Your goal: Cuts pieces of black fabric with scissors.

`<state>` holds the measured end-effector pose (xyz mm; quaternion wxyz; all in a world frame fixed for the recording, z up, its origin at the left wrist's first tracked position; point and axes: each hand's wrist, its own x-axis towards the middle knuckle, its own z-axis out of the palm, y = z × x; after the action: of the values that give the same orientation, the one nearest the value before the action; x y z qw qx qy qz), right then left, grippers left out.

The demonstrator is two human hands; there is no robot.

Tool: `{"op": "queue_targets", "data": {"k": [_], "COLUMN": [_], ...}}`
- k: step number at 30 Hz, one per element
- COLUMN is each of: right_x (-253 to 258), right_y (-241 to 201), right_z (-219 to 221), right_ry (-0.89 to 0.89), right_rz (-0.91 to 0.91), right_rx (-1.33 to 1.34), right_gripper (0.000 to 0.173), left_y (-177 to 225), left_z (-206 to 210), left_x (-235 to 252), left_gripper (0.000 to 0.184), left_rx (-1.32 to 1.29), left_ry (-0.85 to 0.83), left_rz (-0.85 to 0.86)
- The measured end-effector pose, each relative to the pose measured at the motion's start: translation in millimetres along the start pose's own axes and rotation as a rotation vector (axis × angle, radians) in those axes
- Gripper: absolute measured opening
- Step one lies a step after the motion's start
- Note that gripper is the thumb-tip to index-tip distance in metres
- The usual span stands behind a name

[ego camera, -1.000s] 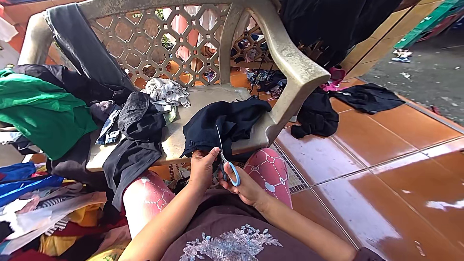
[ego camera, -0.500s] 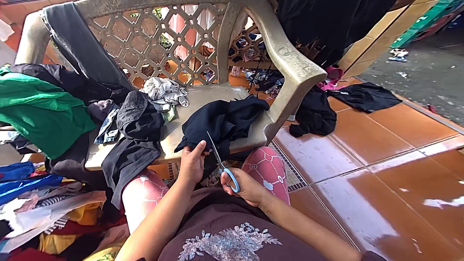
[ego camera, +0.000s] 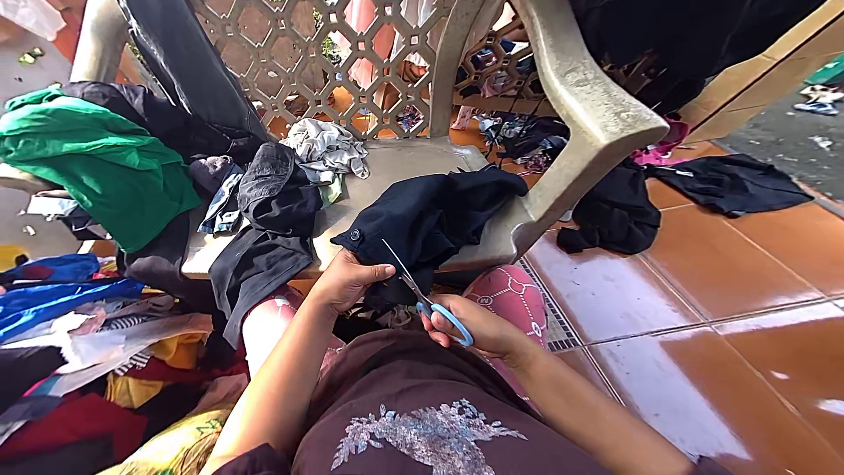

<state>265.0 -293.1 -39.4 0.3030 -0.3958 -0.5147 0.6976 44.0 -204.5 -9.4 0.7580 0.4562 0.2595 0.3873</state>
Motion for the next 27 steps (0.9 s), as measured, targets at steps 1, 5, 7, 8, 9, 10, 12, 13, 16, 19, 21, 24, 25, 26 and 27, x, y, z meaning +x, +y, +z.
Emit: {"op": "queue_targets", "data": {"k": [1,5,7,8,9,10,12,13,16,19,21,24,25,26,27], "right_x": [0,-1,-2,-2,-3,-4,-5,-6,-6,-6,-5,-4,-5,-5,-5], "right_y": [0,2,5,6,6,6,7,7,5,1,1,2,2,2,3], "right_z": [0,5,5,5,6,5,5,6,8,10,12,16,17,19,20], "right_ry": [0.002,0.037,0.044,0.044,0.047,0.047,0.039,0.036,0.03,0.0,-0.002,0.018,0.03,0.045,0.057], "right_rz": [-0.002,-0.044,-0.07,-0.081,-0.087,-0.087,-0.083,-0.076,-0.035,-0.016,-0.031,-0.061,-0.07,-0.08,-0.095], "right_rx": [-0.004,-0.005,0.02,0.029,0.034,0.034,0.05,0.071,0.106,0.062,0.065,0.076,0.073,0.071,0.071], "right_gripper": [0.045,0.042,0.037,0.035,0.035,0.035,0.036,0.035,0.036,0.047,0.05,0.045,0.042,0.038,0.035], "left_y": [1,4,5,6,6,7,9,9,8,10,10,13,14,15,16], "left_z": [-1,-4,-5,-7,-8,-9,-10,-11,-12,-7,-6,-6,-7,-7,-8], "left_x": [0,3,4,4,5,6,6,7,7,4,3,4,4,4,4], "left_gripper": [0.037,0.038,0.037,0.037,0.038,0.038,0.039,0.038,0.039,0.043,0.042,0.039,0.038,0.039,0.039], "left_rx": [0.012,0.026,0.025,0.026,0.035,0.044,0.058,0.063,0.091,0.186,0.191,0.182,0.182,0.183,0.181], "left_ry": [-0.02,-0.062,-0.068,-0.076,-0.088,-0.096,-0.112,-0.125,-0.176,-0.216,-0.228,-0.22,-0.218,-0.219,-0.225], "left_rz": [-0.001,-0.002,-0.009,-0.012,-0.015,-0.021,-0.036,-0.039,-0.039,-0.064,-0.068,-0.079,-0.081,-0.081,-0.076]}}
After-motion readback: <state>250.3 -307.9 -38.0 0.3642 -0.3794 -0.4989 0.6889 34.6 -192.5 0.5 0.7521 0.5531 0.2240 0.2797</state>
